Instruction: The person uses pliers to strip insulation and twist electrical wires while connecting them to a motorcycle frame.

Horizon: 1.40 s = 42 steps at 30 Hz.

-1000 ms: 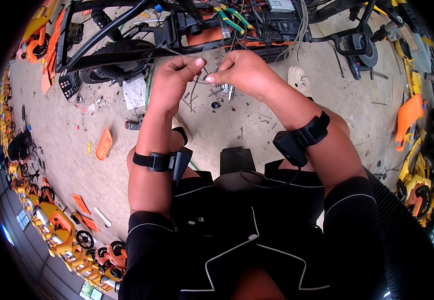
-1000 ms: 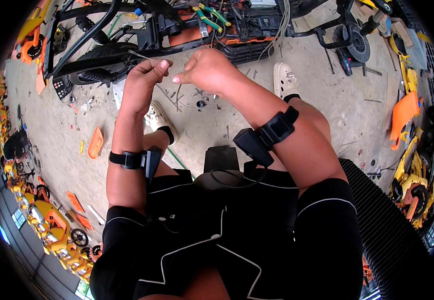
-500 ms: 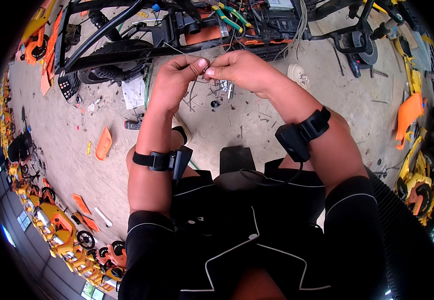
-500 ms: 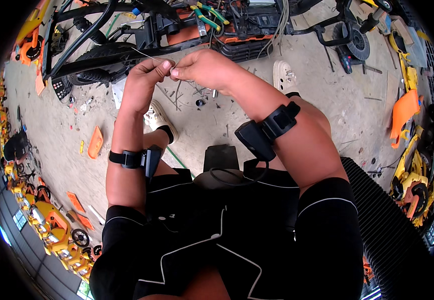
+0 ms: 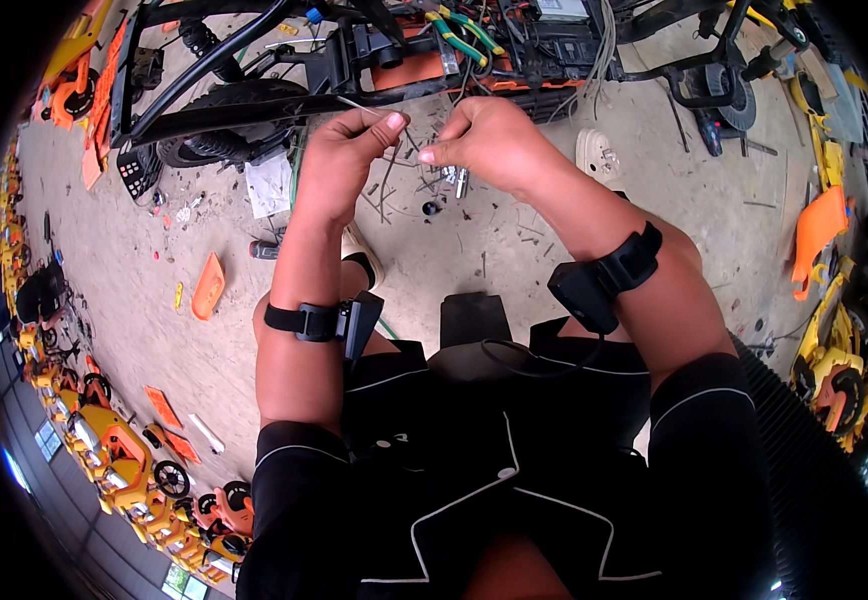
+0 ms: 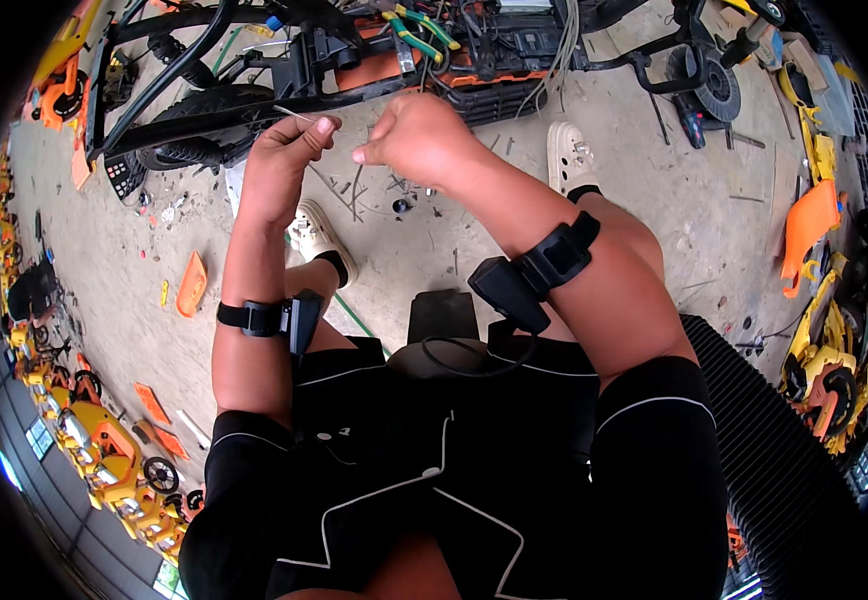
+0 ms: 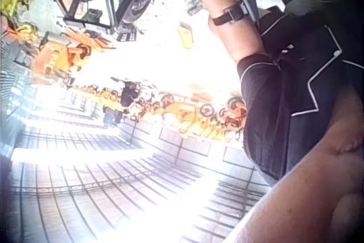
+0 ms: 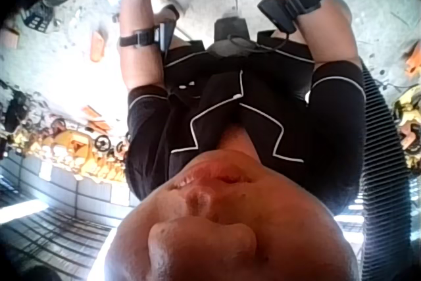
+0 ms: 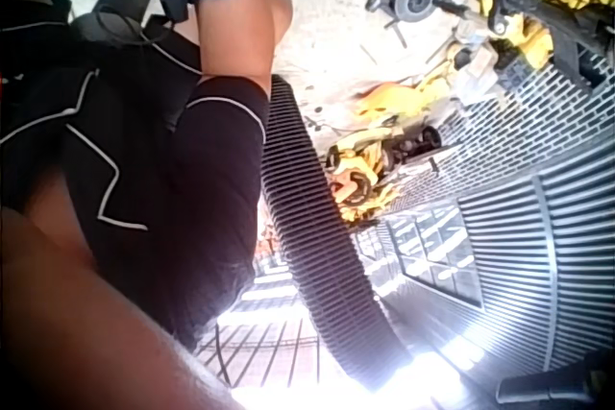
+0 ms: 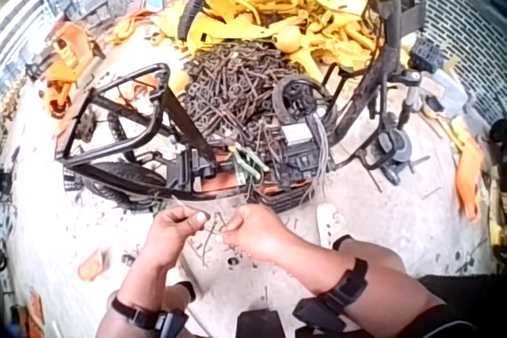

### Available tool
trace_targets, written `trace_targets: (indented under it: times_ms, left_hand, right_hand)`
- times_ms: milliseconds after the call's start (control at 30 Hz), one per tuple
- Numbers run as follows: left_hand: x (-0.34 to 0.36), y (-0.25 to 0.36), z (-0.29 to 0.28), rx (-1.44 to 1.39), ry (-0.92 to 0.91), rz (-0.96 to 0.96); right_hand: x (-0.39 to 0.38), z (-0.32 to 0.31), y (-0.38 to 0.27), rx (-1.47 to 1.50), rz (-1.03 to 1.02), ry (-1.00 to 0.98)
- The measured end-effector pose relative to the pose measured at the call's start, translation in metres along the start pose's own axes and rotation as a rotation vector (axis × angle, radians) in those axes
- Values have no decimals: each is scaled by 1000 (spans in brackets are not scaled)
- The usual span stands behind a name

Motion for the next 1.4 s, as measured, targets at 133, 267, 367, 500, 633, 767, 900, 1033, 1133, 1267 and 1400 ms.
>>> trace_targets:
  times_ms: [133,267,367,500,633,767,900,1033,1133,1267,1400]
  left_hand:
    - [0,-1,-2,-20,-16,3]
    - [-1,-3,0,-33,-34,10]
    - [-2,-1,3,-45,-47,7]
    - [-2,1,5,-26,-33,13]
    - [-1,-2,5,7,-5,-9]
    - [-2,-2,5,0,-8,13]
    - [-2,-2,6,1,-9,10]
    - [-2,-3,6,-14,-25,16]
    - [-3,0,9,-11,-67,28]
    - [-3,1,13,13,-77,27]
    - [-2,-1,11,9,-46,17]
  right_hand:
    - [1,5,3,108,-118,-44]
    - [5,8,4,303,-103,-248]
    - [4,8,3,361,-92,-247]
    - [4,6,2,288,-53,-142]
    - [1,1,-4,234,-24,-53]
    - [-2,2,-6,139,18,1]
    - [-1,3,-1,121,1,-16]
    - [2,7,4,253,-53,-151]
    - [5,7,8,345,-13,-189]
    - [6,4,9,311,-20,-184]
    - [0,2,-2,198,-30,-105]
Point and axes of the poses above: each hand's wrist, its own x-axis towards the middle knuckle, its own z-axis out of the palm, y = z × x, the point moved 3 cm from there along x, towards the middle knuckle, and after that the axes turned 6 degrees about -z, right-handed, at the moved point
